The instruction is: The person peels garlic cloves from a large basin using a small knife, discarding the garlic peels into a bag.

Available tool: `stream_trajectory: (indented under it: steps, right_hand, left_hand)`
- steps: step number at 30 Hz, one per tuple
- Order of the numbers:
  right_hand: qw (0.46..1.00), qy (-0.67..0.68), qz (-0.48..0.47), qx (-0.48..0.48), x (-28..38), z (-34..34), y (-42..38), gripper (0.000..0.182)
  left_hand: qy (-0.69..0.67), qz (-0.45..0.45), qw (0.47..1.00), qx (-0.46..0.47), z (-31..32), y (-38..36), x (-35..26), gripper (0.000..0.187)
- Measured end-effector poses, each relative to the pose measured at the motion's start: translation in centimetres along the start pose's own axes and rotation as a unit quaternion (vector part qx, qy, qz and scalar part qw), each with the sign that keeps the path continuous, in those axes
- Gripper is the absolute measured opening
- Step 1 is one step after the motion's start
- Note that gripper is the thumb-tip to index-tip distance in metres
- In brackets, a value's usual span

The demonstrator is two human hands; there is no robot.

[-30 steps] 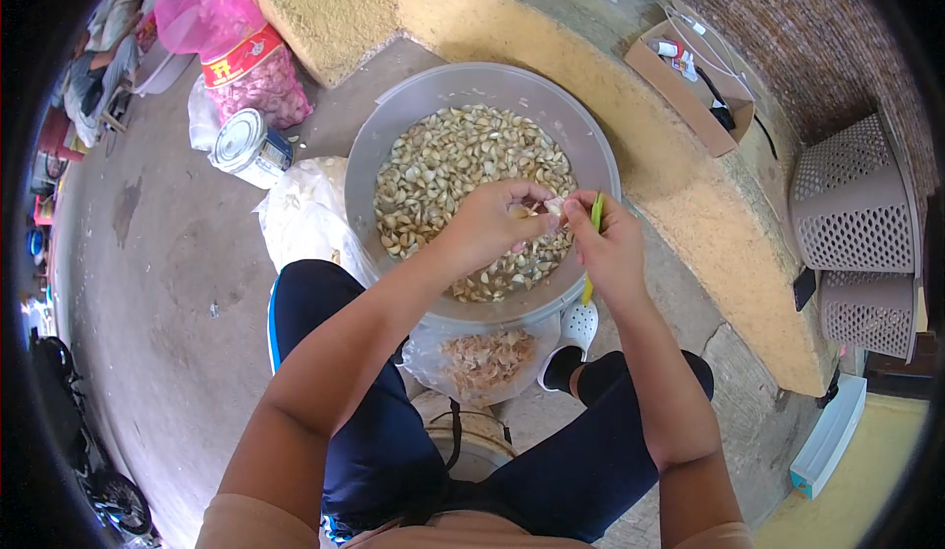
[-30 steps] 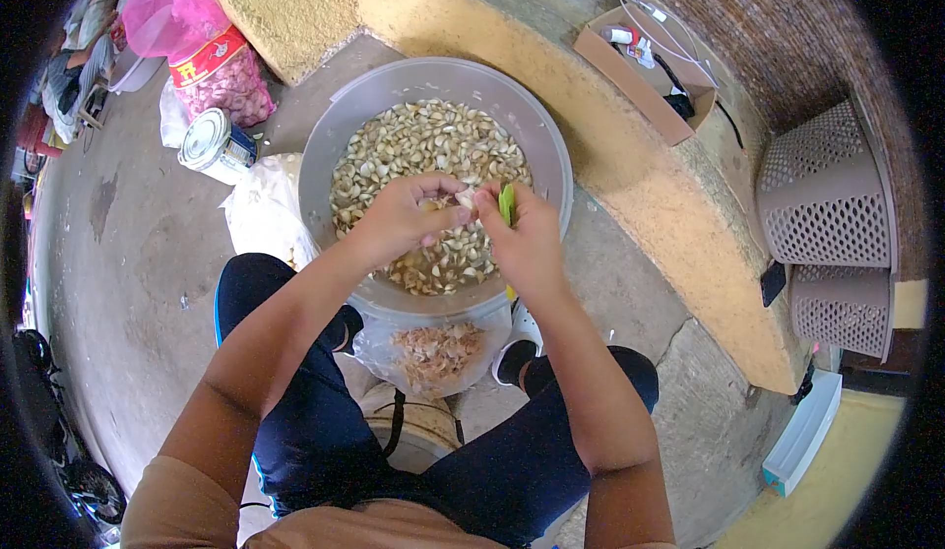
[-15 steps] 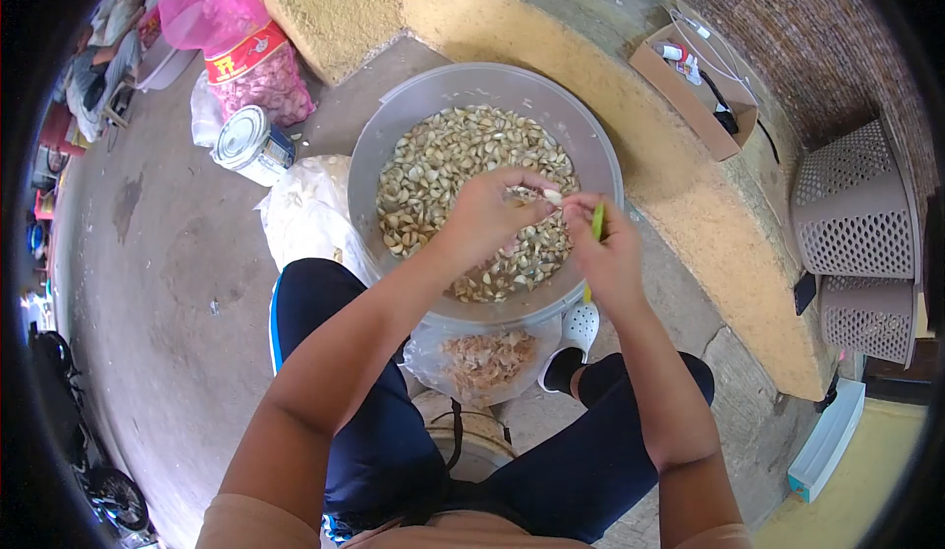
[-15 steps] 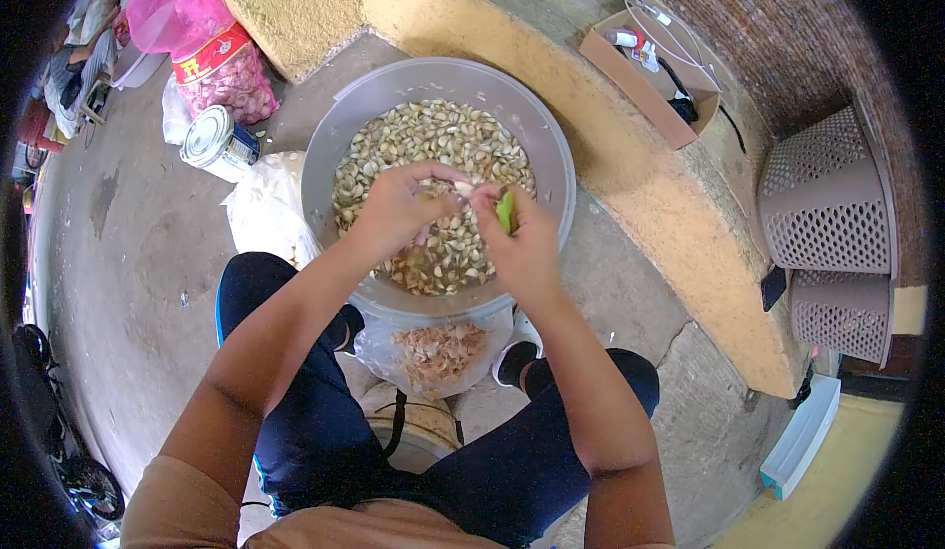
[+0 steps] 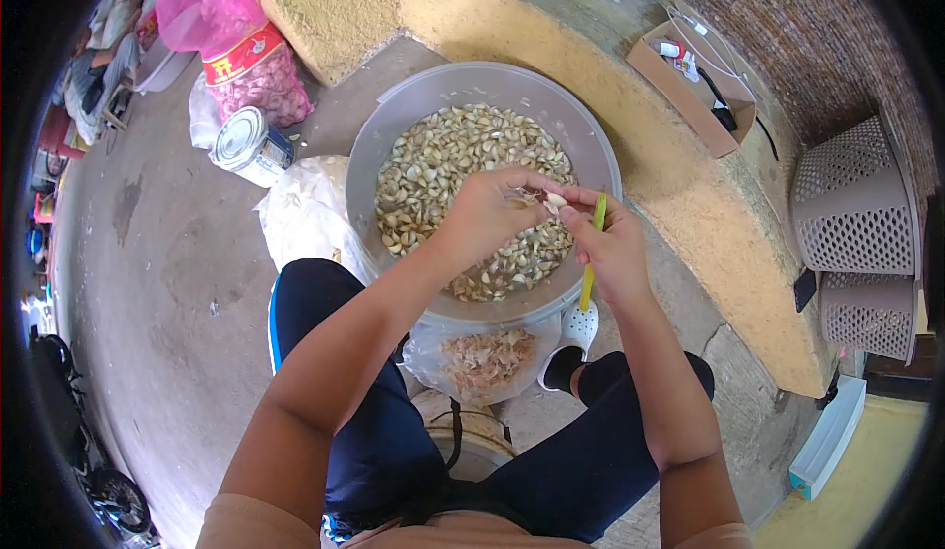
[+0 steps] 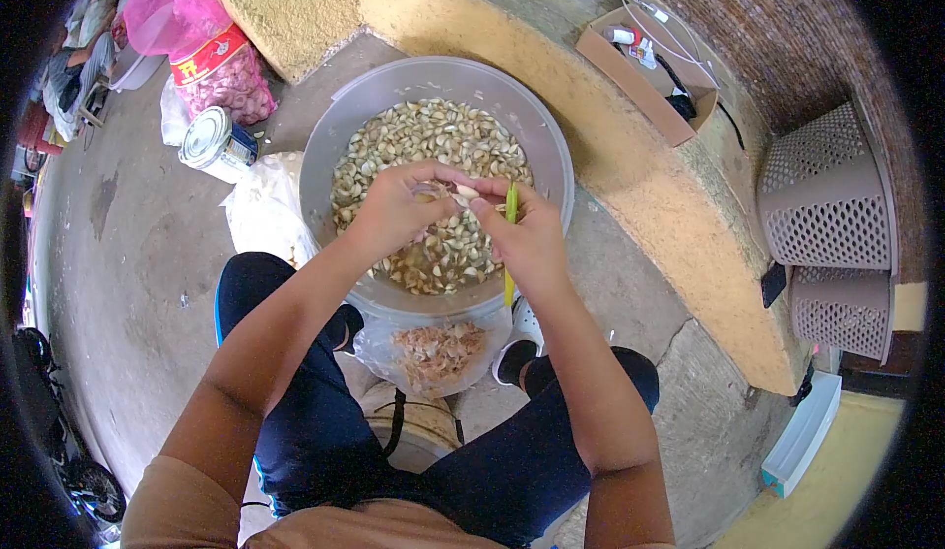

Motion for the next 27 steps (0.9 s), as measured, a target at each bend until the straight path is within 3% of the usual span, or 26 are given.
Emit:
stream_trajectory:
  steps: [2, 5, 8, 11, 14, 20, 23, 27]
  right_hand:
    - [1.0, -0.001, 0.002, -0.009, 0.0, -0.1, 0.0, 0.021]
    - [0.999, -0.003, 0.021, -0.032, 0.3, -0.3, -0.1, 0.019]
    - [1.0, 0.0, 0.007, -0.026, 0.0, -0.4, 0.1, 0.019]
    - [0.999, -0.045, -0.016, -0.019, 0.2, -0.3, 0.1, 0.019]
    - [0.999, -0.037, -0.017, -0.015, 0.5, -0.2, 0.0, 0.019]
    - [1.0, 0.012, -0.003, 0.001, 0.2, 0.1, -0.1, 0.016]
    - [1.0, 0.005, -0.006, 0.004, -0.2, 0.2, 0.0, 0.015]
    - [1.0, 0.009, -0.009, -0.012, 0.3, 0.5, -0.4, 0.015]
  left_hand:
    - [0.005, -0.006, 1.0, 0.004, 0.2, -0.1, -0.4, 0.019]
    - [-0.023, -0.09, 0.996, 0.015, 0.0, -0.4, -0.7, 0.018]
    - [-0.075, -0.1, 0.992, 0.005, -0.7, -0.2, -0.2, 0.019]
    - [-0.01, -0.072, 0.997, 0.009, -0.7, 0.0, -0.5, 0.018]
    - [0.06, 0.062, 0.996, -0.001, -0.8, 0.2, -0.3, 0.016]
    - [0.085, -0.035, 0.996, 0.007, -0.8, -0.3, -1.4, 0.014]
    - [0.083, 0.03, 0.996, 0.007, -0.6, -0.1, -0.5, 0.014]
    - [0.048, -0.023, 0.999, -0.012, -0.3, -0.2, -0.3, 0.015]
Point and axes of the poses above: each hand's wrist, its own y-axis towards the middle knuckle, its own z-axis out of the palm, x = y × z, the point moved 4 cm from there along y, towards the middle knuckle, and after that the axes turned 11 degrees about -y, right-handed, at the moved point
